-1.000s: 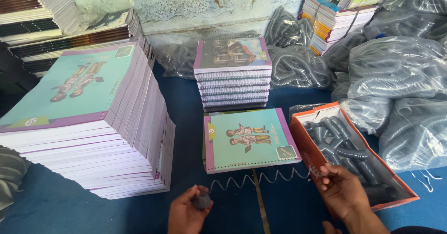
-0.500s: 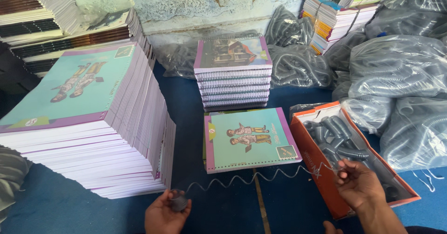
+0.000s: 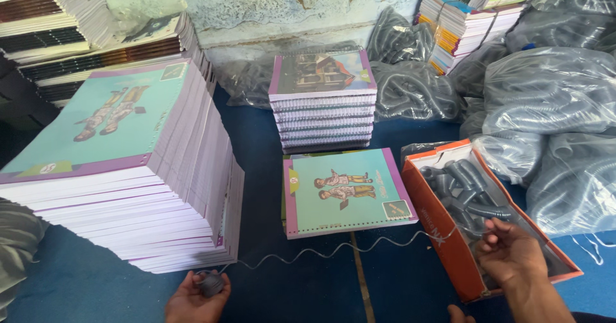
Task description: The person assembles spiral-bound notebooks by hand. They insert a plastic spiral coil into the punched holes of a notebook cover and pages, then place the completed notebook onto a stack. The person repeats this process for multiple notebooks.
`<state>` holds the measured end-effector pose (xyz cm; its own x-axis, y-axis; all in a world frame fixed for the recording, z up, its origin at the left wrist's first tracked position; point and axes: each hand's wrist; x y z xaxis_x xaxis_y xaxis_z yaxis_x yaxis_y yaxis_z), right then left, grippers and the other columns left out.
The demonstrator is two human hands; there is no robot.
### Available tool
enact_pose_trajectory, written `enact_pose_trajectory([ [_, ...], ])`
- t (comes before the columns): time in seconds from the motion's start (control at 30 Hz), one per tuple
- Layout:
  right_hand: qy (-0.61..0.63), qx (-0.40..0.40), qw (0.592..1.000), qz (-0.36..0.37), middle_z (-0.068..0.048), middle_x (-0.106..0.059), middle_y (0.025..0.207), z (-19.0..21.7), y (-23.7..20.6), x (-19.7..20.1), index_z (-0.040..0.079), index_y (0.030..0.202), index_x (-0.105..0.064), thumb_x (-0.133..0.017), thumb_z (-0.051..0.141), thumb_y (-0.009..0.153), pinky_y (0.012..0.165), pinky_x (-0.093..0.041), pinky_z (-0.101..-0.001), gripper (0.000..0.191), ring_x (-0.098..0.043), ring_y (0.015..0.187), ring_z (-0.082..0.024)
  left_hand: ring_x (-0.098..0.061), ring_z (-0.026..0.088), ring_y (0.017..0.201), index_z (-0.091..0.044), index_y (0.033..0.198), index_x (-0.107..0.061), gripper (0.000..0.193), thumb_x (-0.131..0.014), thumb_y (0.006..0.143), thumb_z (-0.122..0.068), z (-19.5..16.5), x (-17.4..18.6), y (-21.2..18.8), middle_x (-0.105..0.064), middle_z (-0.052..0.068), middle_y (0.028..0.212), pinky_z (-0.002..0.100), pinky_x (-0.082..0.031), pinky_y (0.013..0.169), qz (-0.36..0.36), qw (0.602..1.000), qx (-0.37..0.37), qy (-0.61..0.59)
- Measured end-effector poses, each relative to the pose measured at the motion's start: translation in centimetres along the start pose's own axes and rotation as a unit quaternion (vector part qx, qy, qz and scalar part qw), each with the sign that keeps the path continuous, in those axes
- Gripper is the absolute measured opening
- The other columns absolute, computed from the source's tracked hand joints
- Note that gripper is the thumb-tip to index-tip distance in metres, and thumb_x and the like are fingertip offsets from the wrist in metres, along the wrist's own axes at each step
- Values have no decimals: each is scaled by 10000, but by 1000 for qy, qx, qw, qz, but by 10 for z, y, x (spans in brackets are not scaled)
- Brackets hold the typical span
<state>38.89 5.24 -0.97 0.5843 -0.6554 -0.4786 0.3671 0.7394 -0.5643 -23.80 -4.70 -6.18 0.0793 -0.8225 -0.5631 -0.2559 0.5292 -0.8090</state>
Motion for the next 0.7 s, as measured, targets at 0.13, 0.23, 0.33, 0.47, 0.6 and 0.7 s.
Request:
enact_pose_trajectory([
  [0.13, -61, -3, 997, 39, -15, -640, 824, -20, -9, -14, 89, 919, -624, -637, 143, 949, 606, -372, -270, 63, -463, 632, -109, -630, 248, 970, -107, 1021, -578, 156, -557, 999, -261, 34, 6, -2, -623, 70, 938, 530, -482, 926, 61, 981, -37, 179],
  [0.23, -118, -10, 988, 99, -10, -633, 794, -38, -27, -28, 85, 912, -633, -669, 141, 911, 601, -369, -266, 66, -465, 620, -106, -650, 234, 874, -87, 1015, -619, 123, -619, 914, -159, 71, 8, -8, -648, 103, 930, 486, -562, 791, 134, 953, -10, 270],
  [0.33, -189, -18, 972, 138, -22, -616, 746, -54, -51, -41, 53, 889, -654, -704, 143, 877, 594, -381, -285, 103, -477, 605, -120, -610, 238, 730, -48, 969, -654, 177, -695, 882, -196, 120, 9, -16, -625, 127, 883, 444, -581, 663, 174, 926, 8, 335],
  [0.47, -294, -37, 941, 161, -58, -568, 676, -82, -84, -57, -9, 840, -699, -744, 138, 852, 592, -395, -318, 155, -494, 587, -164, -606, 222, 696, -37, 955, -696, 241, -761, 870, -254, 175, 12, -38, -584, 104, 849, 405, -593, 628, 153, 871, 17, 467],
  [0.6, -406, -51, 888, 208, -71, -572, 647, -96, -108, -66, -18, 828, -742, -741, 239, 881, 580, -436, -303, 262, -531, 588, -168, -634, 184, 719, -62, 972, -703, 267, -785, 873, -296, 207, 15, -61, -611, 70, 843, 361, -618, 630, 159, 822, 73, 543],
  [0.7, -479, -60, 844, 234, -82, -609, 653, -102, -116, -71, 4, 885, -772, -739, 297, 889, 574, -455, -284, 295, -566, 598, -171, -657, 161, 724, -67, 980, -712, 284, -790, 882, -322, 215, 18, -69, -636, 56, 839, 337, -624, 634, 168, 809, 89, 556],
])
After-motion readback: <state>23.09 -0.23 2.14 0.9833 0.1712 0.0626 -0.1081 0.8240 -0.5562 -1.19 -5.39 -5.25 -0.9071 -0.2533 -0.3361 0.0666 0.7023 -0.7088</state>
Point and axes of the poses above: each hand's wrist, its own y-axis towards the middle knuckle, its own x-axis out of the back of the hand, z = x × y
